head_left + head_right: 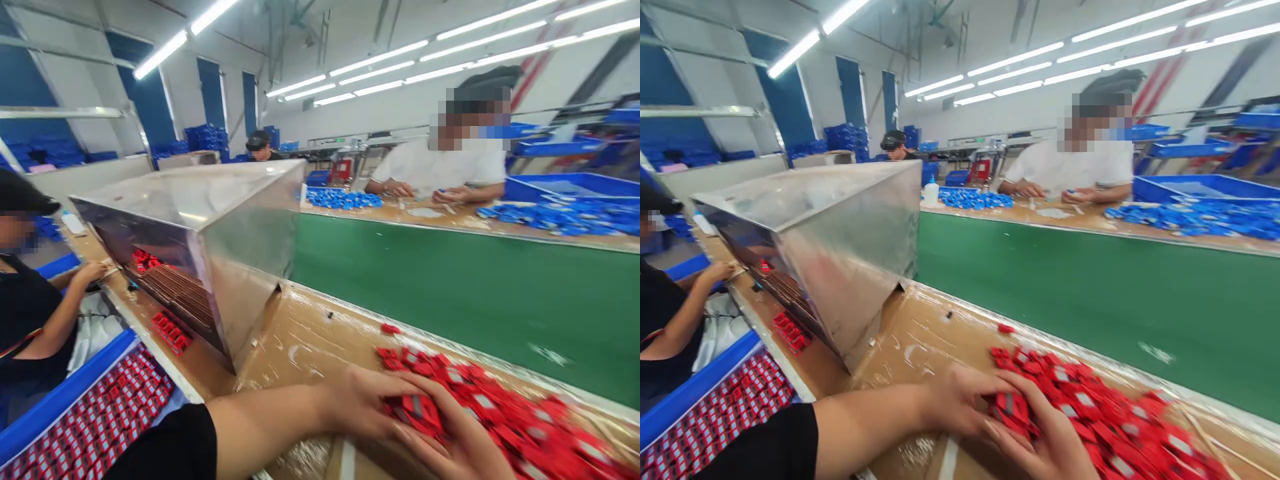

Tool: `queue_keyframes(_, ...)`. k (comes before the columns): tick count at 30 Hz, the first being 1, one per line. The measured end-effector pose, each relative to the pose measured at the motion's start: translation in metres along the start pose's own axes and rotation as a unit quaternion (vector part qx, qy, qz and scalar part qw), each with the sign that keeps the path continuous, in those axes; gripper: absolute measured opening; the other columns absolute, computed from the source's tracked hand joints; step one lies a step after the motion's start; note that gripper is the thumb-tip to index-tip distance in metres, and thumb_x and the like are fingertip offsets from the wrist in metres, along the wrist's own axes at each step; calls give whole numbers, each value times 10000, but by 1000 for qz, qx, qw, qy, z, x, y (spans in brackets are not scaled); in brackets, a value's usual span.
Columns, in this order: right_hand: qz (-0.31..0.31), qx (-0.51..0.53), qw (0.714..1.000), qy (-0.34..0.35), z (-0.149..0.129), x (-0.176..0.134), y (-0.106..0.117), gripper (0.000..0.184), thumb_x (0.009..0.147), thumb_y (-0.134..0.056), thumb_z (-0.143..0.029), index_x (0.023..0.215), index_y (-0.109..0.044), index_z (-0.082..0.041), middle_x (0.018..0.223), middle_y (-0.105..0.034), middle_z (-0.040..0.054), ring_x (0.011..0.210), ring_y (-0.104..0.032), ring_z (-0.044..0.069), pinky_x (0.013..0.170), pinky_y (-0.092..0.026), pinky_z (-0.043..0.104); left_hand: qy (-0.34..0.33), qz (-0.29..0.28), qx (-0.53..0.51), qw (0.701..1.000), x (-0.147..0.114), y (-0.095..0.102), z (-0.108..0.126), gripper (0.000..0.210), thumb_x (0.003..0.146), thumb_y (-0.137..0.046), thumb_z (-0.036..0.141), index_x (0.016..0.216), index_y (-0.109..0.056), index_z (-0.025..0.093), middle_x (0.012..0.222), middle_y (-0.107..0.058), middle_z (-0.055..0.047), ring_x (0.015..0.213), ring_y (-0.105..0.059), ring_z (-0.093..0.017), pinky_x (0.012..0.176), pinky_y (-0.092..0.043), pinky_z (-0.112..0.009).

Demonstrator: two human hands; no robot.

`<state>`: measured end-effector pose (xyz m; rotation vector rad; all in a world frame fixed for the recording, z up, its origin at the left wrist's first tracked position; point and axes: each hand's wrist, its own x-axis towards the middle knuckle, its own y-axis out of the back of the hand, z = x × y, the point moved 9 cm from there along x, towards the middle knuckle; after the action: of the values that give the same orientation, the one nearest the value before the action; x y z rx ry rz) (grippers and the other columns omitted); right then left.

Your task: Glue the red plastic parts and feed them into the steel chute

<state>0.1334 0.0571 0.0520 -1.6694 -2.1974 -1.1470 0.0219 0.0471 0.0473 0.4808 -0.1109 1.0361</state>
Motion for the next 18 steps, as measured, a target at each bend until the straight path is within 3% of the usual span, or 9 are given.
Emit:
queue_keyframes(3, -35, 32, 999, -21, -15, 3, -3, 572, 862, -751, -514, 1353, -562, -289, 1261, -683, 128, 1155, -688, 348, 953, -630, 468, 51, 31, -38, 997, -1, 6, 2, 485, 809, -790, 453, 1184, -720, 153, 1103, -731, -89, 1026, -684, -245, 967, -532, -331)
queue_keyframes(4, -36, 56, 997, -29, -17, 5, -4, 681, 830, -779, -571, 1388, -531, -269, 1338, -639, 141, 1232, -644, 358, 1014, -594, 491, 63, 46, -53, 996, 0, 10, 1, 505, 793, -808, 457, 1185, -713, 153, 1076, -729, -87, 987, -682, -238, 942, -536, -337)
queue_keyframes(7, -22, 147, 988, -44, -14, 9, -1, 921, 777, -771, -708, 1496, -399, -268, 1479, -518, 166, 1346, -551, 358, 1087, -532, 507, 57, 62, -150, 985, 6, 16, -1, 554, 755, -856, 422, 1214, -675, 170, 1164, -703, -100, 1038, -674, -233, 960, -535, -349)
queue_keyframes(11, -6, 165, 985, -49, -12, 11, 7, 872, 810, -734, -714, 1496, -398, -292, 1494, -492, 152, 1372, -518, 341, 1132, -487, 519, 50, 87, -222, 970, 7, 26, -1, 582, 712, -901, 384, 1184, -624, 183, 1222, -697, -112, 1112, -671, -239, 980, -540, -362)
queue_keyframes(14, -18, 153, 987, -38, -15, 12, 7, 804, 841, -730, -675, 1479, -430, -287, 1479, -498, 145, 1362, -527, 341, 1133, -483, 514, 66, 108, -196, 972, 5, 33, -3, 596, 718, -901, 376, 1178, -576, 181, 1193, -711, -112, 1026, -691, -216, 929, -548, -344)
queue_keyframes(18, -14, 130, 991, -17, -20, 13, 8, 717, 879, -705, -643, 1454, -477, -281, 1447, -509, 138, 1343, -529, 337, 1135, -471, 518, 46, 120, -162, 978, 7, 37, 2, 530, 765, -864, 402, 1166, -612, 164, 1188, -701, -105, 1078, -669, -218, 985, -512, -335)
